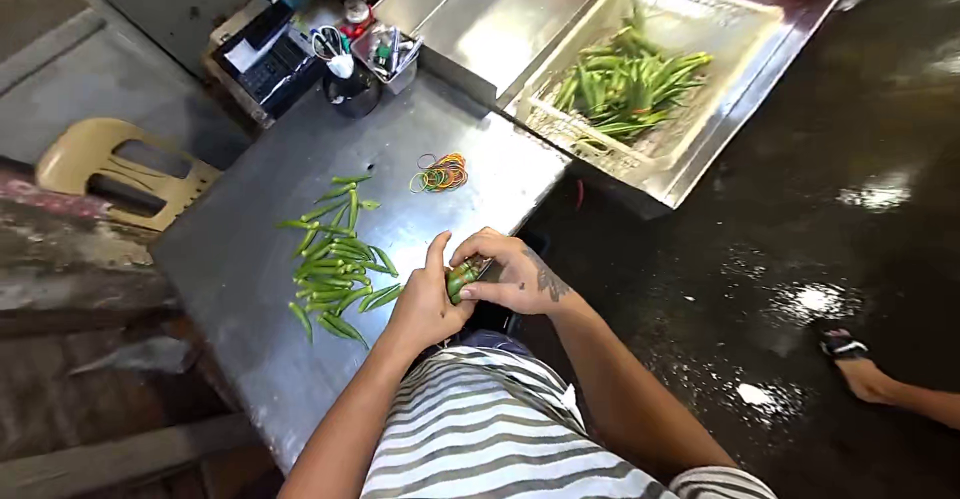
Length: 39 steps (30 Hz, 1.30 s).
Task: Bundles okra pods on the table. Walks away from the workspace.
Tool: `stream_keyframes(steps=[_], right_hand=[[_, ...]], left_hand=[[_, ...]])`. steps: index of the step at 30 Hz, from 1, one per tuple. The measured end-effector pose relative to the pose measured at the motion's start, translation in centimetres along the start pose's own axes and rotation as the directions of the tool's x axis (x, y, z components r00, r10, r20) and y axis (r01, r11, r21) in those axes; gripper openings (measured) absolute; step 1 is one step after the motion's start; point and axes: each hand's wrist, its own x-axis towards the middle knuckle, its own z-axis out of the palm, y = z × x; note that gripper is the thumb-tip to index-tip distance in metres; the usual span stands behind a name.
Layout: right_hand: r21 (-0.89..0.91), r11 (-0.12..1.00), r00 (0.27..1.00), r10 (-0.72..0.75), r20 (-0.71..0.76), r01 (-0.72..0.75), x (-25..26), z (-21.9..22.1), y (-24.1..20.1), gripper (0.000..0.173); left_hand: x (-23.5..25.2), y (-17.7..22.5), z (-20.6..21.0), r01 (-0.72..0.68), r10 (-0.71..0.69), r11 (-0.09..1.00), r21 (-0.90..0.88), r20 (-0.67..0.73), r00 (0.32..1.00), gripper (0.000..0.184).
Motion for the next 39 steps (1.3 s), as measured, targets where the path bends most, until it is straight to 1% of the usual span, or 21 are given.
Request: stream_keyframes(steps=[3, 5, 7, 10, 12, 14, 16, 17, 19, 21, 23, 24, 26, 29, 31, 32, 33, 34, 35, 37, 39], right_hand=[[0.093, 0.996, 0.997, -0.015, 0.081, 0.007, 0.4, -0.5, 0.8, 0.039], [0.167, 0.984, 0.979, 0.025, 0.203, -0.059, 0.7, -0.3, 0.7, 0.034], [0.166, 0.974, 0.958, 0.105, 0.265, -0.153, 1.5, -0.8, 1.0, 0.030], [0.086, 0.941, 0.936, 0.311, 0.164, -0.327, 3.2, -2.9, 2.5, 0.026], [0.016, 0.887, 0.888, 0.461, -0.003, -0.461, 4.9, -4.3, 3.7, 0.025], [-0.026, 0.806, 0.800, 0.583, -0.144, -0.592, 6.3, -5.1, 4.5, 0.030], [-0.043, 0.780, 0.773, 0.609, -0.178, -0.625, 7.2, -4.6, 5.6, 0.031], [-0.030, 0.783, 0.776, 0.611, -0.155, -0.622, 7.4, -4.0, 6.1, 0.029], [0.044, 0.788, 0.788, 0.615, -0.025, -0.614, 7.2, -2.0, 6.9, 0.027], [0.131, 0.767, 0.778, 0.619, 0.106, -0.628, 6.3, -0.5, 7.4, 0.029], [0.172, 0.751, 0.771, 0.628, 0.110, -0.637, 4.9, -1.7, 7.6, 0.029], [0.183, 0.756, 0.775, 0.628, 0.064, -0.628, 4.4, -2.7, 7.7, 0.027], [0.208, 0.775, 0.772, 0.626, -0.114, -0.597, 4.2, -5.7, 7.7, 0.022], [0.281, 0.818, 0.661, 0.572, -0.485, -0.501, 3.7, -12.1, 6.9, 0.024], [0.422, 0.865, 0.581, 0.496, -0.645, -0.270, 3.5, -16.1, 6.0, 0.028], [0.493, 0.858, 0.551, 0.484, -0.680, -0.145, 3.8, -17.3, 5.9, 0.035], [0.545, 0.835, 0.523, 0.501, -0.690, -0.081, 4.3, -17.6, 6.0, 0.045], [0.572, 0.817, 0.508, 0.521, -0.686, -0.066, 5.0, -17.1, 6.1, 0.056], [0.565, 0.818, 0.520, 0.530, -0.669, -0.108, 5.7, -15.9, 6.1, 0.059], [0.497, 0.814, 0.607, 0.565, -0.559, -0.300, 6.0, -11.1, 5.7, 0.045], [0.404, 0.773, 0.682, 0.627, -0.376, -0.488, 5.8, -4.2, 6.2, 0.027]], left_hand=[[0.2, -0.8, 0.0, -0.025, 0.024, 0.996, -0.082, -0.012, 1.000, 0.095], [-0.1, -1.1, 0.1, 0.002, 0.001, 0.993, -0.117, 0.028, 1.000, 0.101], [-0.1, -1.7, 0.3, 0.030, -0.026, 0.992, -0.120, 0.032, 0.999, 0.108], [-0.6, -2.9, 0.5, 0.135, -0.138, 0.988, -0.079, -0.032, 0.990, 0.117], [-1.3, -4.3, 0.2, 0.193, -0.203, 0.975, -0.109, -0.093, 0.975, 0.110], [-2.5, -5.7, -0.1, 0.241, -0.259, 0.961, -0.137, -0.135, 0.956, 0.101], [-4.1, -7.3, -0.6, 0.320, -0.340, 0.938, -0.130, -0.177, 0.924, 0.096], [-5.0, -8.0, -0.8, 0.369, -0.386, 0.922, -0.118, -0.193, 0.902, 0.093], [-7.7, -9.6, -0.9, 0.427, -0.445, 0.895, -0.128, -0.242, 0.862, 0.086], [-10.3, -11.0, -0.3, 0.400, -0.429, 0.903, -0.155, -0.324, 0.843, 0.075], [-11.9, -12.0, 0.7, 0.358, -0.386, 0.922, -0.146, -0.376, 0.842, 0.066], [-12.7, -12.4, 1.0, 0.360, -0.389, 0.921, -0.148, -0.387, 0.836, 0.063], [-14.1, -12.8, 1.4, 0.429, -0.471, 0.882, -0.194, -0.376, 0.798, 0.058], [-14.8, -13.4, 2.5, 0.481, -0.535, 0.845, -0.233, -0.342, 0.773, 0.053], [-14.5, -13.3, 2.6, 0.454, -0.509, 0.860, -0.233, -0.343, 0.789, 0.051], [-14.4, -13.2, 2.4, 0.453, -0.502, 0.864, -0.218, -0.341, 0.795, 0.050], [-14.3, -13.3, 1.9, 0.462, -0.504, 0.864, -0.200, -0.342, 0.793, 0.050], [-13.9, -13.5, 1.3, 0.479, -0.511, 0.859, -0.179, -0.348, 0.786, 0.049], [-13.2, -13.6, 0.9, 0.502, -0.523, 0.850, -0.158, -0.355, 0.775, 0.050], [-11.8, -14.0, 0.3, 0.569, -0.553, 0.818, -0.087, -0.392, 0.735, 0.051], [-10.7, -14.4, -0.1, 0.660, -0.600, 0.751, 0.000, -0.416, 0.683, 0.052]])
